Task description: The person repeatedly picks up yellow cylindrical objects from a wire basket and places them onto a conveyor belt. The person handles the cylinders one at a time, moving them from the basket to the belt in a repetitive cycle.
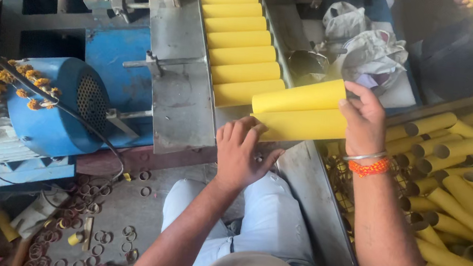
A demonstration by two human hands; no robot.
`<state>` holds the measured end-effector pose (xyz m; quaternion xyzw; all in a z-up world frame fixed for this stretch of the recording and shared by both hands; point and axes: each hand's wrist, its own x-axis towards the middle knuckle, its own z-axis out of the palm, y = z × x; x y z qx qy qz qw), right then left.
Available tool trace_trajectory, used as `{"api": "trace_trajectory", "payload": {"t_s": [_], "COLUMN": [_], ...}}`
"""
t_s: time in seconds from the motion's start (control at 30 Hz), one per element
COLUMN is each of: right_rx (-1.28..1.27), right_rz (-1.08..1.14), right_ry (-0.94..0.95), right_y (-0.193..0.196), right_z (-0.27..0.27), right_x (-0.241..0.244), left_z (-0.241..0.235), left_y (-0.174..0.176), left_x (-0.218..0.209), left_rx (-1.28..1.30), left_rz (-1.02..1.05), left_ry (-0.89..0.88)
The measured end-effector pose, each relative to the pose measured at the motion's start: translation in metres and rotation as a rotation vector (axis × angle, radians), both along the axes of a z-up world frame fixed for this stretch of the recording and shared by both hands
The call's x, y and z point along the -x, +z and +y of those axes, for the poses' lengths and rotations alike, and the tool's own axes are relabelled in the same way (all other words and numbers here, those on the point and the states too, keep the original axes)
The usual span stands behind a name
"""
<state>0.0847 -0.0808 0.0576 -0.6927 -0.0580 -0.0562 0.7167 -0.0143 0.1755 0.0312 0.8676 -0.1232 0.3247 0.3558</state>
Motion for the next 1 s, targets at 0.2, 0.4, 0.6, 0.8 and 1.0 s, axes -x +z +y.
{"api": "trace_trajectory", "payload": {"t_s": [0.2, 0.4, 0.6, 0.8, 1.0], "right_rx": [0.002, 0.013, 0.810, 0.441, 0.661], "right_rz": [0.023, 0.025, -0.236, -0.060, 0.263], "right_ry": [-0.016, -0.026, -0.004, -0.144, -0.336], "right_y": [-0.012, -0.023, -0.024, -0.063, -0.175], "right_z": [-0.016, 0.034, 0.075, -0.067, -0.186], "right_x": [0.002, -0.014, -0.027, 0.019, 0.077], "left_z": [-0.009, -0.017, -0.006, -0.008, -0.099], "left_y": [-0.016, -0.009, -0.013, -0.008, 0.001], "left_x": [0.004, -0.032, -0.098, -0.092, -0.044], "left_rx": [-0.047, -0.085, -0.549, -0.762, -0.230], "left_rz": [0.070, 0.130, 0.576, 0.569, 0.252], "left_ry": [0.024, -0.084, 0.014, 0.019, -0.535]}}
